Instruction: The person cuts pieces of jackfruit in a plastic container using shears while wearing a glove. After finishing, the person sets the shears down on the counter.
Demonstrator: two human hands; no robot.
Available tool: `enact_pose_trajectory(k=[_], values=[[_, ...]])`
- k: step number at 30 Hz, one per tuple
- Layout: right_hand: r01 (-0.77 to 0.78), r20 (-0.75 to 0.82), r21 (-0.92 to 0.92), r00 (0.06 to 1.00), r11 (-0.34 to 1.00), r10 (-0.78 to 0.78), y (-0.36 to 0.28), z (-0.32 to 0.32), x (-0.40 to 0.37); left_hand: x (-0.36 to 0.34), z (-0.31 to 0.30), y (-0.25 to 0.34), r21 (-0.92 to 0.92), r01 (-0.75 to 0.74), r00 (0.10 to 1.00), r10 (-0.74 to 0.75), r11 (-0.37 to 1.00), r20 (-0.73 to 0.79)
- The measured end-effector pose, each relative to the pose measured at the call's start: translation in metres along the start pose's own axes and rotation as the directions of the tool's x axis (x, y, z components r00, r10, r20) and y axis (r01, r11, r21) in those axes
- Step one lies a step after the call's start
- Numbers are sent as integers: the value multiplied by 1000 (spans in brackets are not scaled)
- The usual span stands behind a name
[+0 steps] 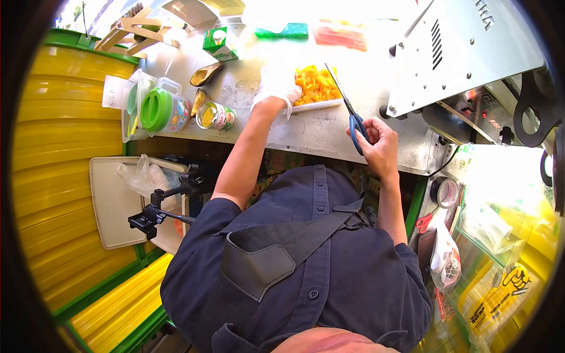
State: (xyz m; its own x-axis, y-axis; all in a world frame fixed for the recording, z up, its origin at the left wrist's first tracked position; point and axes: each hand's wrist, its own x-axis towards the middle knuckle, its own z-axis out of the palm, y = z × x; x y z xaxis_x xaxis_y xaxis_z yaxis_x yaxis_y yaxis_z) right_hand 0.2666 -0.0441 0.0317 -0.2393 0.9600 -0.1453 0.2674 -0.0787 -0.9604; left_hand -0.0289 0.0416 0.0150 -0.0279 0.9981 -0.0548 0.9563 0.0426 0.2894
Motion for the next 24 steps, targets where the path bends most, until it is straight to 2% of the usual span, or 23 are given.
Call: enact_pose_trajectory(k=[2,6,9,15,17,18,20,24], values=[[0,-4,-68,1000,998,0,4,-1,0,-3,-1,1,6,0,1000,0,1000,-6],[9,-17,-92,1000,996,-10,14,0,2,-7,-6,1,8,-30,999,30,1000,-14],[-1,-19,-82,1000,997,-1,13,-1,1,-10,-18,8,-41,30,1000,-30,999,2],[11,-21,3,1000,1000,-11,3,-1,-2,-13,-29,16,-182,-52,997,40,982,-68],[-2,-18,40,1000,999,3,-1,-1,-3,-16,-34,22,-267,-133,990,114,955,-88],[-2,-18,40,1000,999,3,-1,-1,-3,-17,-32,21,-267,-133,990,114,954,-88],[18,-22,33,1000,999,-17,0,-1,-3,-18,-29,13,-127,-257,966,253,958,-44],[12,-28,57,1000,998,-10,2,-3,-6,-17,-30,5,-170,-220,975,223,960,-4]])
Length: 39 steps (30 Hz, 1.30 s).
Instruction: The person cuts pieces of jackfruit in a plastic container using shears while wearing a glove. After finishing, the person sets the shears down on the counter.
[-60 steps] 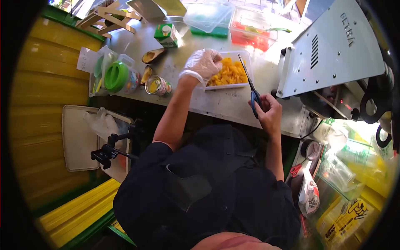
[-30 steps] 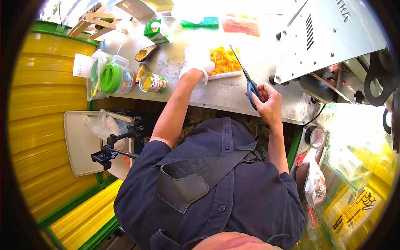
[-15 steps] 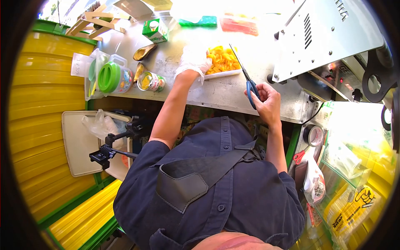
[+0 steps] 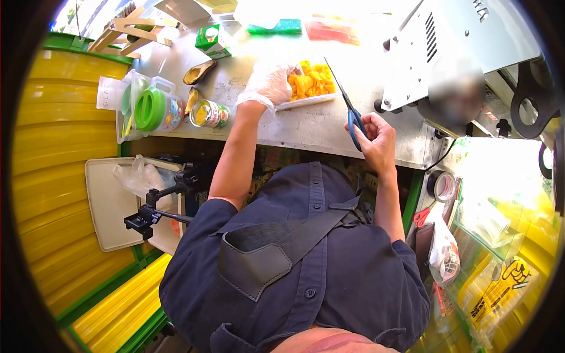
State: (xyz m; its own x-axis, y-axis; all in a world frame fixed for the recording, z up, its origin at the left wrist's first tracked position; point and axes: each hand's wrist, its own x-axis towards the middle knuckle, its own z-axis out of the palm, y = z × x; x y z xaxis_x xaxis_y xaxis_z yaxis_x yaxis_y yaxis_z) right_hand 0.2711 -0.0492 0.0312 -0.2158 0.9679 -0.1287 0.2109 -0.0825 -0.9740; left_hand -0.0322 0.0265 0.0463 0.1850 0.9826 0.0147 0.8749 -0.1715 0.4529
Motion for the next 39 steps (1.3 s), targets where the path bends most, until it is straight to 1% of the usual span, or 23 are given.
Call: enact_pose_trajectory(k=[2,6,8,9,11,12,14,15,17,18,20,21,23,26,30,32,36,38,39], values=[[-20,1,-1,1000,1000,20,0,-1,0,0,-3,-1,-5,49,998,-49,999,-28],[-19,13,-24,1000,1000,19,-1,-1,0,4,4,-3,9,56,998,-56,998,-2],[-17,10,-23,1000,1000,17,0,0,0,3,14,-2,252,-123,991,131,960,-17],[-16,11,-24,1000,1000,16,0,1,0,4,16,1,252,-122,991,131,960,-18],[20,-36,37,999,999,-19,-1,4,-1,5,16,8,380,-88,996,79,921,38],[21,-37,37,999,999,-19,1,3,-1,6,14,9,381,-89,996,80,921,38],[15,-39,22,999,1000,-14,5,1,-1,8,13,11,312,-39,997,15,949,78],[15,-43,23,999,1000,-14,5,1,-1,10,14,9,312,-43,997,19,949,79],[19,-57,43,998,999,-16,5,1,-3,12,16,2,251,-58,998,48,966,45],[20,-62,43,998,999,-17,5,0,-4,13,15,1,252,-63,998,53,966,46],[1,-52,21,999,1000,0,4,-1,-4,16,13,0,181,-12,1000,9,983,18],[2,-57,22,998,1000,-1,4,-2,-4,16,12,0,182,-17,1000,14,983,18],[-24,-36,30,999,999,25,3,-1,-4,15,8,2,-18,78,997,-78,997,-4],[-40,-19,34,999,999,41,-1,1,-5,14,5,3,-67,107,994,-108,992,-7],[-33,-13,38,999,999,34,0,4,-2,14,5,-1,-58,152,988,-150,987,36],[-32,-9,49,999,998,33,0,4,-1,14,15,-13,-10,77,995,-78,997,-69],[-30,-11,61,999,998,31,-2,5,0,12,13,-11,13,42,997,-41,999,-59],[-37,-16,91,999,995,39,-3,6,1,9,11,4,184,2,1000,-6,983,20],[-37,-10,86,999,996,38,-3,6,1,8,5,16,181,8,1000,-11,983,17]])
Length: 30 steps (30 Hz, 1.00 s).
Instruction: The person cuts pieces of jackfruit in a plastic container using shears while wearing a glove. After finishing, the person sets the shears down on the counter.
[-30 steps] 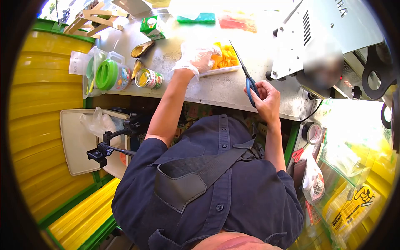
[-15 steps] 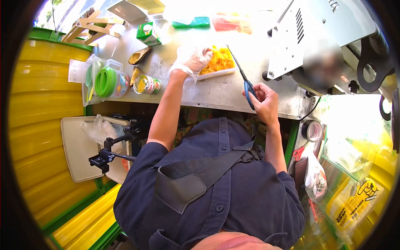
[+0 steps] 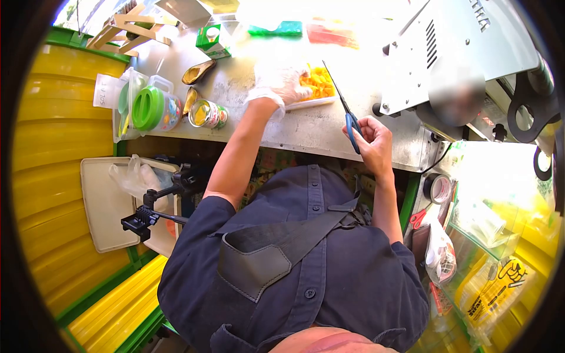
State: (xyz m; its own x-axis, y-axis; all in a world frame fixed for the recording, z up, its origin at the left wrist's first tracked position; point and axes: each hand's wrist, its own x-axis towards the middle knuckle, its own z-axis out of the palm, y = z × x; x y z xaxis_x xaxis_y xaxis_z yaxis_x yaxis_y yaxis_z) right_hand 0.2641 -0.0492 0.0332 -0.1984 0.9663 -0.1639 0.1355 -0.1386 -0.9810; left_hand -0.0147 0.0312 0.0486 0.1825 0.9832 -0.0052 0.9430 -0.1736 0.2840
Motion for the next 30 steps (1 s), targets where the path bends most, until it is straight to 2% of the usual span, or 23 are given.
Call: enact_pose_trajectory(k=[2,6,9,11,12,14,15,17,21,23,24,26,27,29,30], values=[[-12,4,-11,1000,1000,12,-1,0,1,-1,-12,18,203,-17,996,-1,979,89],[-13,1,-23,1000,1000,13,-1,-1,0,7,-10,21,282,-30,994,-3,959,113],[0,-20,-4,1000,1000,0,-1,-1,-1,9,-8,13,186,42,993,-62,982,99],[-9,-20,-18,1000,1000,9,-1,-2,-1,13,-6,5,32,136,970,-140,990,197],[-9,-20,-19,1000,1000,9,-1,-2,-1,12,-3,0,31,136,970,-140,990,197],[-17,-13,-17,1000,1000,16,-2,-1,0,8,6,-9,-274,177,984,-165,945,65],[-16,-10,-18,1000,1000,16,-2,-1,1,8,9,-13,-274,179,984,-168,945,63],[-85,8,39,996,996,85,-5,0,2,9,10,-18,-415,189,981,-189,890,40],[-156,42,-2,987,988,156,-1,-1,5,6,6,-16,-473,253,966,-245,844,78],[-137,36,-63,990,989,140,4,0,6,8,11,-17,-765,275,955,-258,583,147],[-136,38,-65,990,989,139,5,1,6,9,14,-19,-766,275,955,-260,581,146],[-49,29,-38,998,998,50,5,8,4,12,20,-23,-907,259,953,-241,331,184],[-48,28,-40,998,998,49,2,11,4,13,22,-24,-908,258,953,-240,331,183],[-30,29,-80,999,996,33,-5,15,3,13,23,-26,-961,245,953,-216,129,214],[-12,30,-62,999,998,13,-2,17,4,13,22,-26,-962,242,954,-214,129,211]])
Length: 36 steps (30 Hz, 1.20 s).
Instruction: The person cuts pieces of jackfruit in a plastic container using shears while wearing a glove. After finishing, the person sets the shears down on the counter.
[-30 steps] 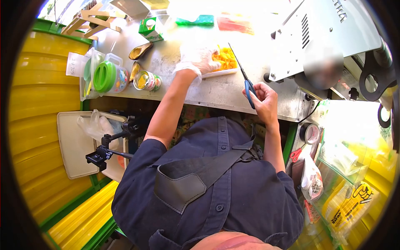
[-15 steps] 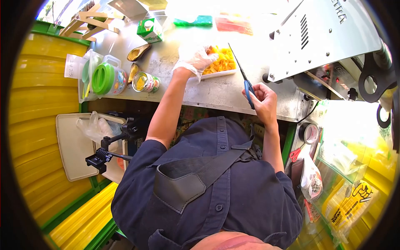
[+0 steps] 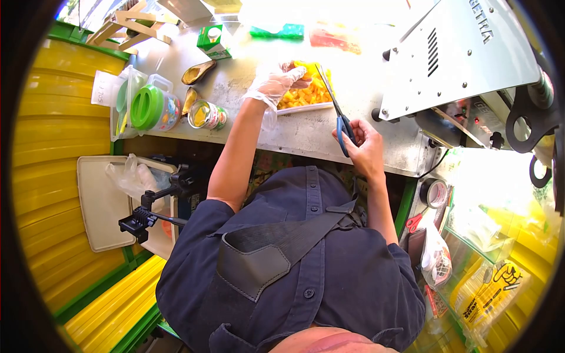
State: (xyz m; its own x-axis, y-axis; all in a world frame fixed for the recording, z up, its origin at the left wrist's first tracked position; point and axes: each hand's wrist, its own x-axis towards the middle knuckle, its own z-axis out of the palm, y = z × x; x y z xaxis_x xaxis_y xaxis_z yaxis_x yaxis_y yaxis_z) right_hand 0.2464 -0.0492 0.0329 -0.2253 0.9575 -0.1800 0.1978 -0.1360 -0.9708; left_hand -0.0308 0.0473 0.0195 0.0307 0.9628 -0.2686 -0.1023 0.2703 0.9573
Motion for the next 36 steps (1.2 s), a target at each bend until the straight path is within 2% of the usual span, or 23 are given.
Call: enact_pose_trajectory(k=[2,5,7,8,9,10,11,12,14,16,20,28,36], values=[[-3,3,-63,1000,998,3,5,2,2,-2,1,3,-62,-19,998,23,998,66],[-12,15,-144,1000,989,14,4,3,4,-6,7,8,-41,5,998,-2,999,61],[10,-13,86,1000,996,-9,10,7,4,-5,6,6,-95,-11,998,17,995,63],[13,-12,83,1000,996,-12,11,6,4,-7,8,8,-147,-23,997,33,989,68],[-64,28,185,998,981,60,11,5,4,-9,7,10,-149,-26,997,37,988,67],[-143,75,281,989,949,127,11,3,3,-13,7,12,-177,-78,986,102,981,131],[-141,75,279,989,950,125,11,1,4,-16,7,15,-207,-127,967,167,970,191],[-192,127,347,979,918,157,12,-2,4,-16,7,15,-208,-128,967,169,970,191],[-245,181,408,966,880,185,11,-4,3,-17,8,16,-56,-157,974,164,986,155],[-305,236,459,947,835,216,8,-5,2,-11,7,10,-58,-137,982,144,989,125],[-237,202,429,966,872,162,6,-2,1,-10,11,12,-43,-85,996,87,995,29],[-124,105,265,990,956,99,5,2,-1,-6,9,10,38,-32,999,32,999,6],[-131,73,278,991,951,116,7,4,3,-11,9,13,-28,-23,999,23,999,-23]])
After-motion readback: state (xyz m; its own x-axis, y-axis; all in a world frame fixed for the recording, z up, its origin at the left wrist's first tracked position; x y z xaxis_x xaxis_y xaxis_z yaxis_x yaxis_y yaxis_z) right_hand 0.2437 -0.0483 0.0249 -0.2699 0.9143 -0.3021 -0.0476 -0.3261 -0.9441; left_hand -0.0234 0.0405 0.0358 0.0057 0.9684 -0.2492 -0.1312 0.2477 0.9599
